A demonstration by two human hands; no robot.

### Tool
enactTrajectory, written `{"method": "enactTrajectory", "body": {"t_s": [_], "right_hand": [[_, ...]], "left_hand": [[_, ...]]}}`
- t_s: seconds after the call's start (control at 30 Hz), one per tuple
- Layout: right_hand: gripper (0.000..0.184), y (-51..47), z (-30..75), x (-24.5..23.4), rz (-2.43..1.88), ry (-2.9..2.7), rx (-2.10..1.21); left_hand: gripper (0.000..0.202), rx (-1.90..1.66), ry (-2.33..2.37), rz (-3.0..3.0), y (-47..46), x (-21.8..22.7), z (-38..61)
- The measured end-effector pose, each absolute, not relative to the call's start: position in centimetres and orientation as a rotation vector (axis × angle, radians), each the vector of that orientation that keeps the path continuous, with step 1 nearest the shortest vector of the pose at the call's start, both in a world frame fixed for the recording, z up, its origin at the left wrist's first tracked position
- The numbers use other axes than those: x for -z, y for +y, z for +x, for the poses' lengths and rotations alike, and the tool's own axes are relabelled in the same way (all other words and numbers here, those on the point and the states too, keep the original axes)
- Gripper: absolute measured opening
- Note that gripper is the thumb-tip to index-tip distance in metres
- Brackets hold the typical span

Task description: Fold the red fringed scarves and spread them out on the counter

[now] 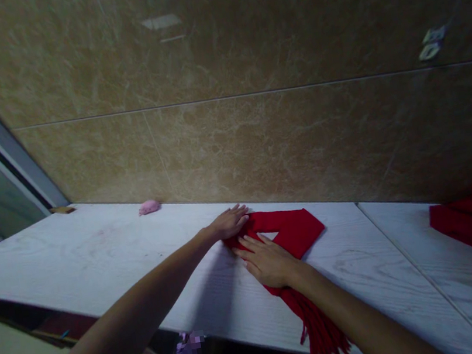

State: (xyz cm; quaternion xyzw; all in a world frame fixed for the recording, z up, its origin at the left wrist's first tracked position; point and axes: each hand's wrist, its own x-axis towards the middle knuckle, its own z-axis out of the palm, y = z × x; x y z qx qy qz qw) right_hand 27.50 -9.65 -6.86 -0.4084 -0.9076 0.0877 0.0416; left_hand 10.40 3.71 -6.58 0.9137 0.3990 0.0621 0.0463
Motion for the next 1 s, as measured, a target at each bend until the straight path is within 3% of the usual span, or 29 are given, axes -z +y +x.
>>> {"method": "enactTrajectory", "body": {"t_s": [0.23,0.4,0.6,0.73,1.0], "right_hand": [[0.054,-9.7,27.7,7.2,-1.191,-2.696,-0.313],[0.043,-7.4,29.5,6.5,-1.147,-2.384,-0.322],[0.056,-1.7,34.0,8.8,-1.511,-2.234,0.050],[0.059,-1.3,34.8,10.3,-1.697,-2.371,0.017],[0.060,-2.9,33.2,8.1,-1.831,-2.323,-0.100]], "left_hand": [[0.056,-0.289,1.152,2.851,4.1,8.7,10.8],[0.058,-0.281,1.189,2.856,4.0,9.0,10.8],[0.057,-0.273,1.237,2.887,3.9,9.0,11.1],[0.058,-0.233,1.235,2.915,3.8,9.0,11.2],[0.053,-0.125,1.161,2.995,3.7,6.5,12.3]]}}
